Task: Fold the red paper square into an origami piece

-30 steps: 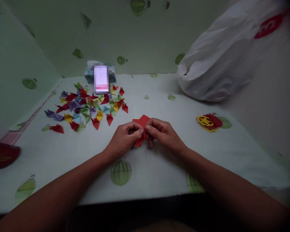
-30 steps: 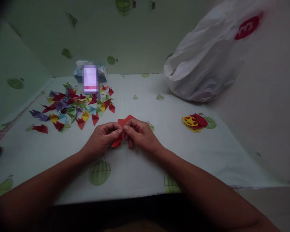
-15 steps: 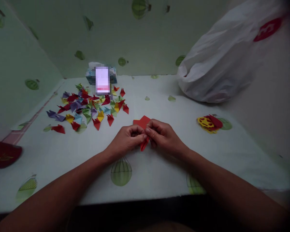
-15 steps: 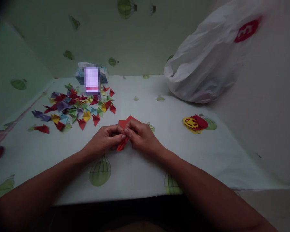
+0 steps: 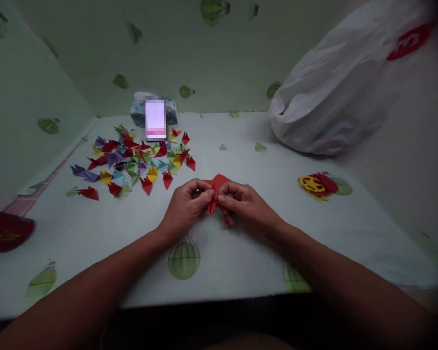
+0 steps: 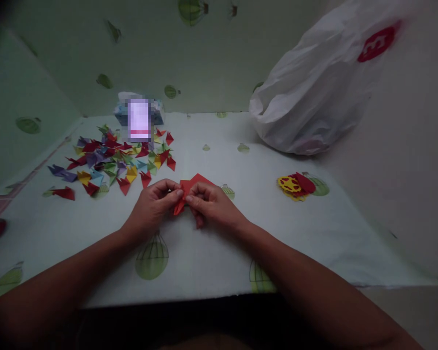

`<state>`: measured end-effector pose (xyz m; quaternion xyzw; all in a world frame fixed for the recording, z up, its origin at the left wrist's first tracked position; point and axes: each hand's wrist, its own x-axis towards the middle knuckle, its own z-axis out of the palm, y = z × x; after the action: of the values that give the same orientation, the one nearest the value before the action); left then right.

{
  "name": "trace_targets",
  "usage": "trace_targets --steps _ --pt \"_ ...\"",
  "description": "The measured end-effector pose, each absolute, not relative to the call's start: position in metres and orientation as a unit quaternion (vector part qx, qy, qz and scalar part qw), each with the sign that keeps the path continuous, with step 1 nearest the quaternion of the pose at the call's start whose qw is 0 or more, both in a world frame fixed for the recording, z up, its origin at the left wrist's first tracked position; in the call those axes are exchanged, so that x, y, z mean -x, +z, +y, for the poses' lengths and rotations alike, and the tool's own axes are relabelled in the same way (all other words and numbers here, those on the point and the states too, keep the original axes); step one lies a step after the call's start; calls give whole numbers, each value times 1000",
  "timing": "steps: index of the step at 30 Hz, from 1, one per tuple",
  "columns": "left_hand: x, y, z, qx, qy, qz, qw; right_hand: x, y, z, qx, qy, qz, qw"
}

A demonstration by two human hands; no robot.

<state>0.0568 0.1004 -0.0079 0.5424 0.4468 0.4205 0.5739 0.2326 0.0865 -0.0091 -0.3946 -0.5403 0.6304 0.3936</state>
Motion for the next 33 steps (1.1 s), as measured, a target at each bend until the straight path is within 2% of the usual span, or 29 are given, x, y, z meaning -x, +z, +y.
trace_targets --steps 7,18,33 --pt "-59 -7 97 -549 432 440 564 -232 -9 87 390 634 -547 383" --pt "-61 -8 94 -565 442 434 544 -233 -5 85 439 562 -602 360" --pt "-61 -10 96 -533 459 406 584 -230 -4 83 472 536 -570 407"
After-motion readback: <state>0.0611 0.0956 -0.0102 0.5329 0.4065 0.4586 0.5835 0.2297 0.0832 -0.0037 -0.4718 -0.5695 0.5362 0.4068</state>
